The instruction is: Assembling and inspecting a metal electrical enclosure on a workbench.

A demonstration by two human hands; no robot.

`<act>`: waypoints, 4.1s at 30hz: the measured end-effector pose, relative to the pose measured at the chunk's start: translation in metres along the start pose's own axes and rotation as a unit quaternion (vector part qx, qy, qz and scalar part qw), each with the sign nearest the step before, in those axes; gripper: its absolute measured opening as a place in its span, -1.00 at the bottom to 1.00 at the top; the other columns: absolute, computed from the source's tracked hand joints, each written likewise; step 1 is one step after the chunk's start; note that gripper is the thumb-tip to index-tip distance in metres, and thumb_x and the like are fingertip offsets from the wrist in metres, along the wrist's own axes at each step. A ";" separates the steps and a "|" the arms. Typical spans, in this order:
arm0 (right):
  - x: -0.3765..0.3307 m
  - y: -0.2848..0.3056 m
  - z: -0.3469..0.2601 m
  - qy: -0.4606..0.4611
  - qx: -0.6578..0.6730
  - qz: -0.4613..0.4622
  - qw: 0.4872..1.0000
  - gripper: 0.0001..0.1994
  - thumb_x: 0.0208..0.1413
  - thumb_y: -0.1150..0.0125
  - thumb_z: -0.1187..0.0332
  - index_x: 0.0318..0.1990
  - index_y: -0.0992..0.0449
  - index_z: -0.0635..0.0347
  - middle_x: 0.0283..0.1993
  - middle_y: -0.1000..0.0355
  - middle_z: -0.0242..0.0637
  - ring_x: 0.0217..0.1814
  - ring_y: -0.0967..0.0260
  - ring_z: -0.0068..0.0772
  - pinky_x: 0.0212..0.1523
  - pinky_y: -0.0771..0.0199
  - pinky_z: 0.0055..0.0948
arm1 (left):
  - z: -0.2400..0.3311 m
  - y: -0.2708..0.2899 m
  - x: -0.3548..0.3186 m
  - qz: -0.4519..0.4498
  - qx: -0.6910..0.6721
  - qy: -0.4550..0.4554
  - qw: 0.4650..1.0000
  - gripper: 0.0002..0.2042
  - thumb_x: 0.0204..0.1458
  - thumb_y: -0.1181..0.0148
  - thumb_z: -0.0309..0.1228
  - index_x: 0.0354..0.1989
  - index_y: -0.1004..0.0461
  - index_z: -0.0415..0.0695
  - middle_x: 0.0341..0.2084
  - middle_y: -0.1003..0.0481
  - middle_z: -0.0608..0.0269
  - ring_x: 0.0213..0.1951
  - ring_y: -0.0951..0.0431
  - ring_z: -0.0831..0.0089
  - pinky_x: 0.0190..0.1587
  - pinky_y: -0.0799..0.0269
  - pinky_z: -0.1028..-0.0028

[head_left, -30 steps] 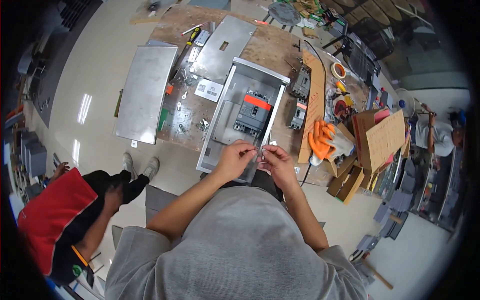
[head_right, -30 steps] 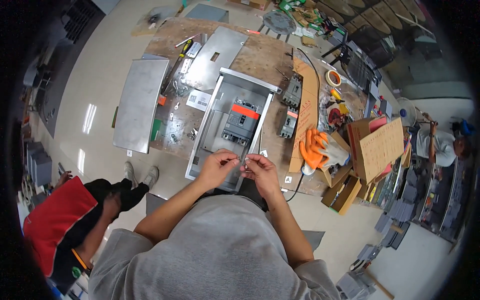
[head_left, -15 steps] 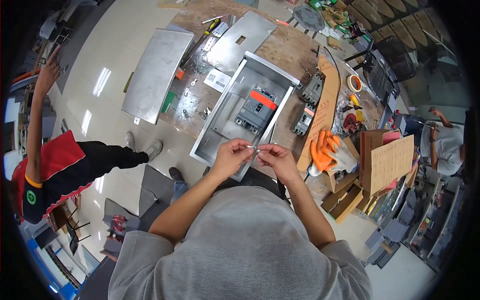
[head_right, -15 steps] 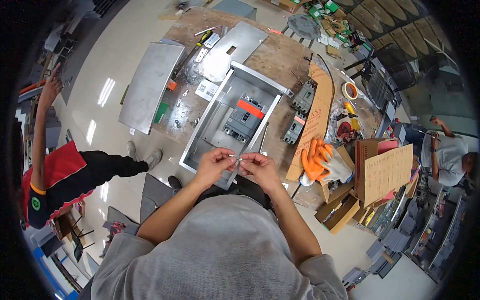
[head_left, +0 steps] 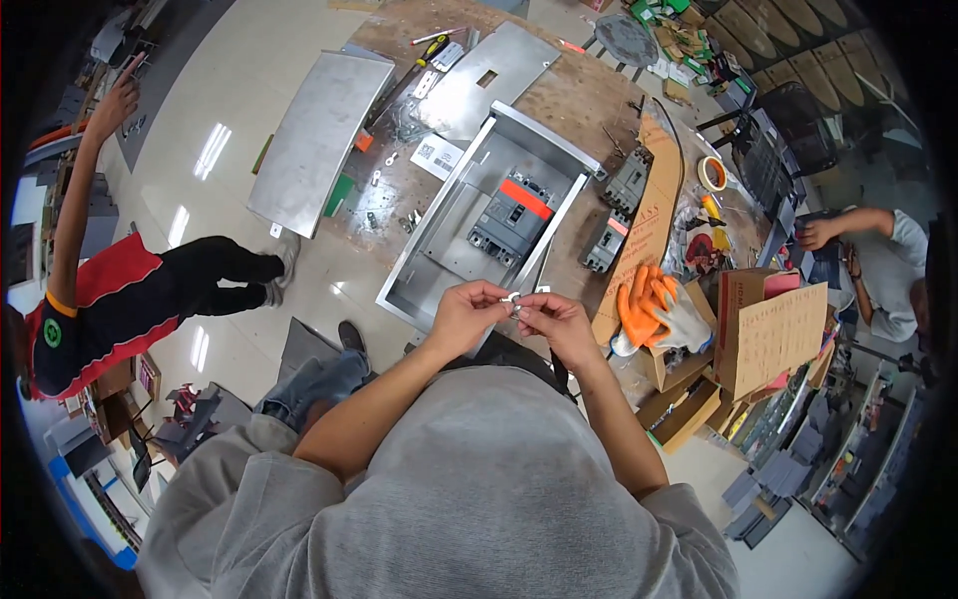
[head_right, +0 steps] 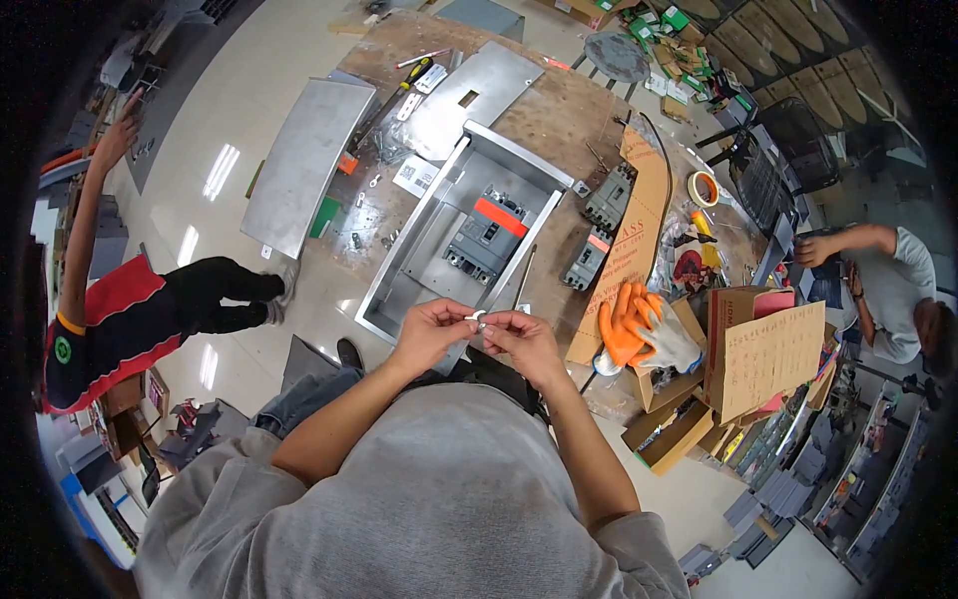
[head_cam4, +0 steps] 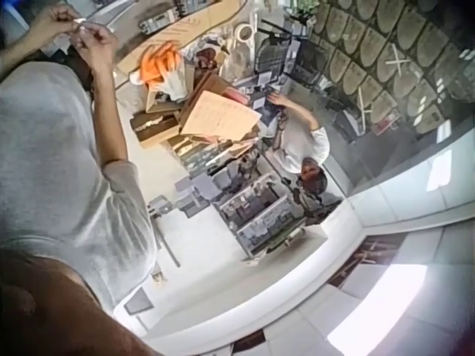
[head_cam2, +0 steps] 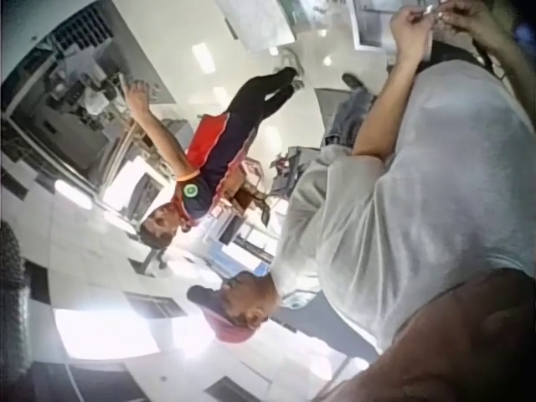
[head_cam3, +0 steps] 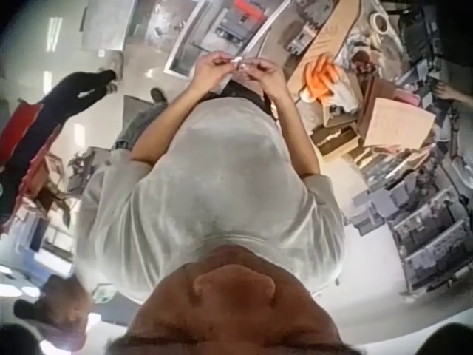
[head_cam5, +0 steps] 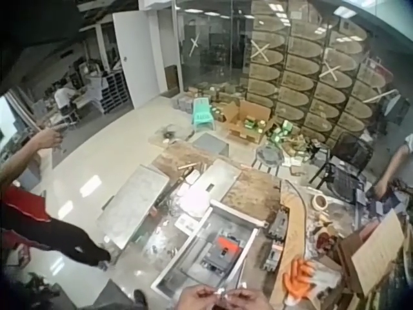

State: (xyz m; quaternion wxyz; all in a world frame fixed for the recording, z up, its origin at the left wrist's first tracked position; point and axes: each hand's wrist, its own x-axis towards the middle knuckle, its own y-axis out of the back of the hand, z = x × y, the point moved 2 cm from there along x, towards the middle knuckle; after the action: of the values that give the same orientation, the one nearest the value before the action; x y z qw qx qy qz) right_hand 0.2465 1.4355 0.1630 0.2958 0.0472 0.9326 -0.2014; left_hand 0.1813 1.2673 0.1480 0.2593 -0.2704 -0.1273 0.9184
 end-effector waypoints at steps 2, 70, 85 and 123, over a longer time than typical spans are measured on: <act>0.001 -0.001 0.001 -0.008 0.000 -0.002 1.000 -0.82 0.14 -0.19 0.46 -0.12 -0.52 0.30 -0.27 -0.51 -0.33 -0.31 -0.43 -0.59 -0.28 -0.50 -0.56 | 0.000 0.000 -0.001 0.002 -0.001 0.004 1.000 -0.84 0.00 -0.22 -0.63 -0.22 -0.48 -0.34 -0.34 -0.57 0.14 -0.31 -0.57 0.53 -0.21 -0.54 0.53; -0.032 -0.001 -0.052 0.223 -0.588 0.202 0.751 -0.72 0.07 -0.20 0.33 -0.06 -0.54 0.19 -0.33 -0.53 -0.08 -0.34 -0.50 -0.17 -0.31 -0.47 -0.32 | -0.090 0.083 0.056 0.300 -0.272 0.131 0.905 -0.82 0.07 -0.14 -0.58 -0.16 -0.34 -0.22 -0.35 -0.53 0.11 -0.37 -0.56 0.36 -0.33 -0.52 0.44; 0.039 -0.064 -0.041 0.101 -0.712 0.019 0.695 -0.75 0.06 -0.14 0.24 -0.10 -0.60 -0.05 -0.41 -0.52 -0.09 -0.35 -0.47 -0.02 -0.28 -0.49 -0.16 | -0.091 0.089 0.057 0.347 -0.278 0.044 0.894 -0.82 0.12 -0.12 -0.50 -0.11 -0.41 -0.23 -0.37 -0.54 0.20 -0.39 -0.54 0.47 -0.35 -0.48 0.51; 0.099 -0.103 -0.053 0.092 -0.808 -0.108 0.572 -0.75 0.05 -0.13 0.29 -0.10 -0.61 -0.12 -0.30 -0.54 -0.16 -0.25 -0.50 -0.07 -0.22 -0.51 -0.16 | -0.101 0.092 0.077 0.521 -0.360 -0.010 0.774 -0.94 0.00 -0.11 -0.64 -0.38 -0.48 -0.22 -0.52 -0.49 0.24 -0.59 -0.42 0.48 -0.59 -0.32 0.51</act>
State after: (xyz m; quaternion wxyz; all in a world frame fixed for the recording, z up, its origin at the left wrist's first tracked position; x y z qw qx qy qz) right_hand 0.1152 1.3593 0.1817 0.0993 -0.2944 0.7283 0.6108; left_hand 0.1446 1.2418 -0.0025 -0.3764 -0.3599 -0.2906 0.8027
